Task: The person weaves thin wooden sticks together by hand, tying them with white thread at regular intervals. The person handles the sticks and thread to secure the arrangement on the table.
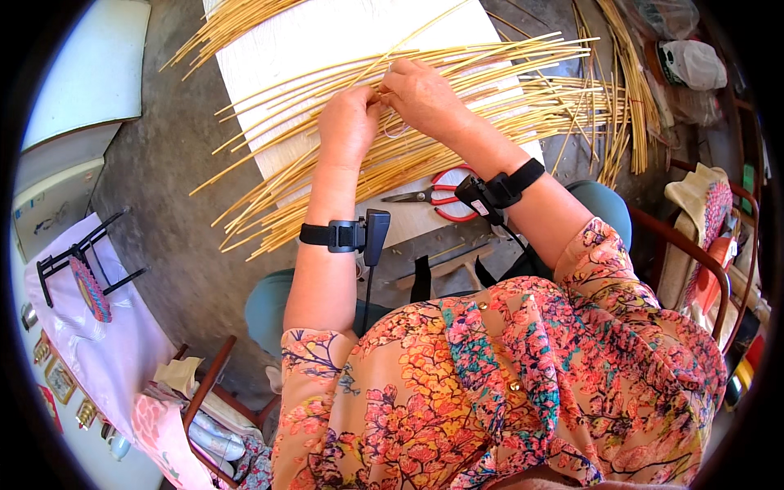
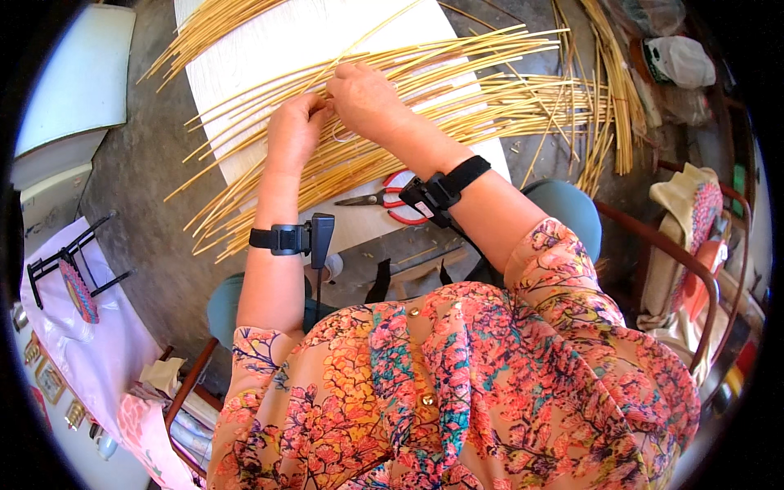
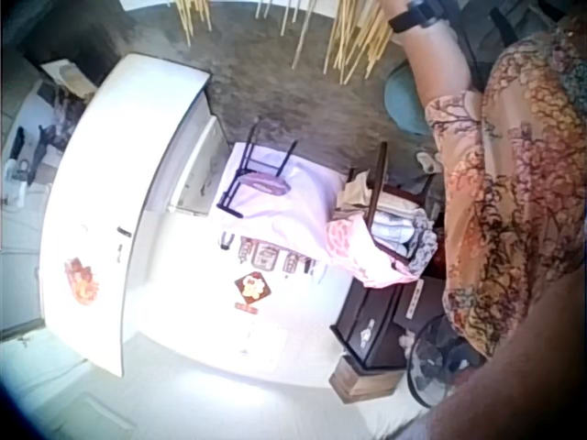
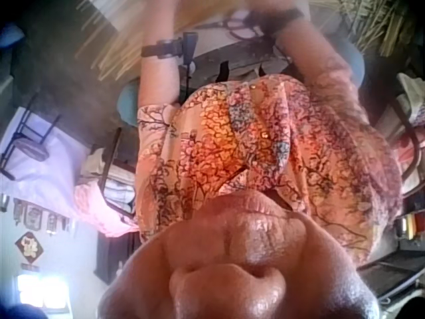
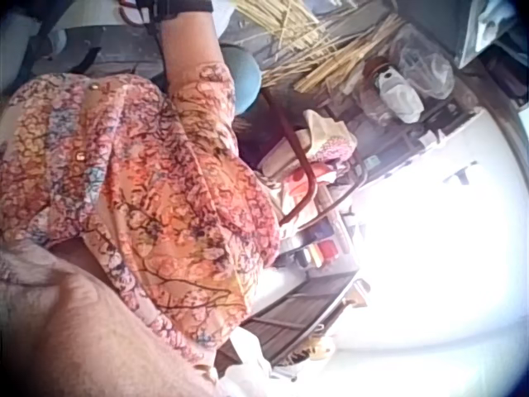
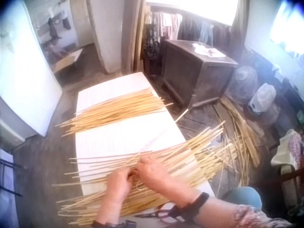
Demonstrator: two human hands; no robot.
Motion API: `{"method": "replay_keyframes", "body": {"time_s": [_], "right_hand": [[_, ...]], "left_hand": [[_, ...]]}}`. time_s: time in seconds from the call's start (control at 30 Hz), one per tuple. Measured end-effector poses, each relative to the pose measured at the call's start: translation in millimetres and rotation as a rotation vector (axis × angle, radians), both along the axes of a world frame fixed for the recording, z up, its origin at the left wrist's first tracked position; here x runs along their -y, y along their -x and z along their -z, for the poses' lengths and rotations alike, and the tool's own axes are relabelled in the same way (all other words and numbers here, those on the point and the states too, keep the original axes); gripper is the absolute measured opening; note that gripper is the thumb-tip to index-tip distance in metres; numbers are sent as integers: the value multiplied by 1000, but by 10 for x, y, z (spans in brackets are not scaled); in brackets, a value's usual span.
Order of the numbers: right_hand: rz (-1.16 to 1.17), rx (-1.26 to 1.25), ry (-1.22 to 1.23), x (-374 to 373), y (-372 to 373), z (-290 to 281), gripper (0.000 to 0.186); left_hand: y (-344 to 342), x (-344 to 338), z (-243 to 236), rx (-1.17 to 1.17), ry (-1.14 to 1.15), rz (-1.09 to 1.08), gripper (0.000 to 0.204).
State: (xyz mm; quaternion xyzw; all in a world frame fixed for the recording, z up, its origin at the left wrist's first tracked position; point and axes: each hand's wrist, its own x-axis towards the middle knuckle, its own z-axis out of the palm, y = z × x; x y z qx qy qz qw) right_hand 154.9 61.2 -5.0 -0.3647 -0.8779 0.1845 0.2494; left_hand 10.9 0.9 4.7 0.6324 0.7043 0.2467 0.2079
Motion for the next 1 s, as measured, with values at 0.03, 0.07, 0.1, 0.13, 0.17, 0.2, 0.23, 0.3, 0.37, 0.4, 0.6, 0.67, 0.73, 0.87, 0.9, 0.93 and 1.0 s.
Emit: {"method": "replay_keyframes", "body": {"time_s": [0.03, 0.07, 0.1, 0.13, 0.17, 0.2, 0.23, 0.3, 0.37, 0.4, 0.6, 0.67, 0.73, 0.87, 0.9, 0.93, 1.0], "right_hand": [[6, -21, 69, 6, 18, 21, 8], [13, -42, 138, 7, 31, 40, 7], [32, -52, 244, -2, 32, 24, 7], [52, -63, 350, -20, 22, 4, 6], [71, -73, 455, -32, 18, -13, 6], [66, -57, 469, -38, 20, -14, 7], [61, -41, 482, -44, 23, -15, 7], [49, -47, 453, -38, 37, -20, 8], [35, -90, 369, -14, 58, -30, 7], [24, -118, 255, -12, 53, -7, 6], [50, -261, -140, 24, 85, -102, 4], [64, -289, -163, 18, 62, -101, 5], [132, -374, -120, -88, 51, -224, 4], [222, -708, 580, -347, -61, -558, 12], [249, -799, 879, -316, -54, -708, 13], [241, -840, 981, -289, -54, -783, 13], [227, -914, 1189, -234, -59, -893, 13]], "left_hand": [[-5, 3, -2, 11, 6, -3, 12], [-10, 6, -4, 21, 12, -7, 11], [-15, 10, -9, 33, 16, -11, 11], [-17, 13, -15, 32, -3, -4, 11], [-17, 16, -20, 31, -21, 3, 12], [-21, 21, -18, 31, -40, 9, 12], [-28, 24, -10, 23, -39, 1, 12], [-36, 31, 12, 5, -37, -14, 13], [-33, 23, 38, 37, -47, -29, 12], [-40, 12, 37, 54, -55, -33, 11], [-55, -15, 62, 82, -84, -80, 5], [-56, -25, 68, 42, -64, -54, 5], [-35, -9, 99, 27, -36, -45, 6], [-42, 23, 86, 74, 87, -53, 9], [-24, 31, 120, 77, 65, -63, 10], [-29, 34, 159, 82, 45, -71, 11], [-53, 41, 192, 124, -2, -65, 13]]}}
